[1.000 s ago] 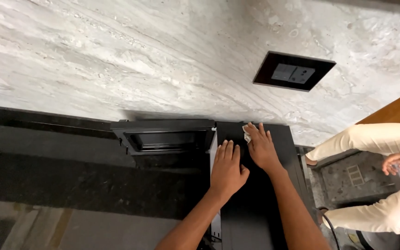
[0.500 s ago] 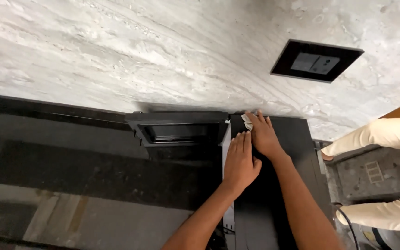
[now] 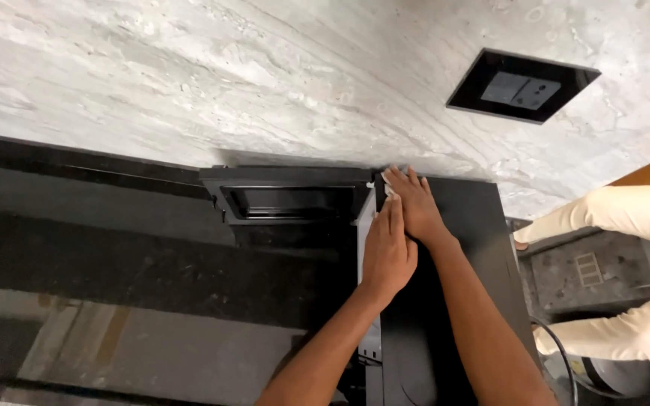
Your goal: Wiping down the exterior and interior of a microwave oven and the surrounding countertop.
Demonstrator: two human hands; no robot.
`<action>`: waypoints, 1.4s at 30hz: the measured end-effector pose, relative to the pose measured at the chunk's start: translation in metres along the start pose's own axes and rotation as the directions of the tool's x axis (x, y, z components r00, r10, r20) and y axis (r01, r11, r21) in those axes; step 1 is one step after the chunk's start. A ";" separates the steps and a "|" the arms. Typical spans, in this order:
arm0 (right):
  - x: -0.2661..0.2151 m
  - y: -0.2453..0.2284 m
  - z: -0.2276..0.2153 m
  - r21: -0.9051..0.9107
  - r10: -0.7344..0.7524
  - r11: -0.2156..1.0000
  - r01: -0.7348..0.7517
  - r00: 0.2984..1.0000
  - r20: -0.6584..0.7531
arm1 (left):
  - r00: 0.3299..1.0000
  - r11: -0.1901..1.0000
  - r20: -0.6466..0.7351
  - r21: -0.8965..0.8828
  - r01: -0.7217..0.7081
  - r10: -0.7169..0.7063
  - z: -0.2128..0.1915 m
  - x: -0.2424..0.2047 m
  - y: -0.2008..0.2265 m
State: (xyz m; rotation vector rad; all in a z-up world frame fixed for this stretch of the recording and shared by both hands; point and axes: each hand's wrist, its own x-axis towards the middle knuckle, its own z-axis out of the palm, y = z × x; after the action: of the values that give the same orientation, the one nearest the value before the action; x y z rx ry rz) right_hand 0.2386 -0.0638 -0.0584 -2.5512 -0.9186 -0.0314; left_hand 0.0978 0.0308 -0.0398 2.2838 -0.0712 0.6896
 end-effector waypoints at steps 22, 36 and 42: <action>-0.037 -0.027 0.003 -0.355 -0.053 0.930 0.099 0.989 0.137 | 0.997 0.998 -0.080 0.055 -0.007 0.011 -0.002 0.000 0.004; -0.159 -0.071 -0.031 0.015 -0.040 0.999 0.040 0.999 -0.035 | 0.994 0.986 -0.038 0.139 -0.092 0.098 0.018 -0.006 -0.010; -0.219 -0.097 -0.043 0.000 -0.034 0.999 0.034 0.997 -0.068 | 0.991 0.962 -0.004 0.241 -0.127 0.132 0.019 -0.006 -0.006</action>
State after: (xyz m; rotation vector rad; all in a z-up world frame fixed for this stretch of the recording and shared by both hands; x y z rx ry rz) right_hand 0.0134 -0.1458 -0.0172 -2.5172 -0.9353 -0.1276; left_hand 0.1027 0.0211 -0.0580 2.5204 -0.1348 0.8275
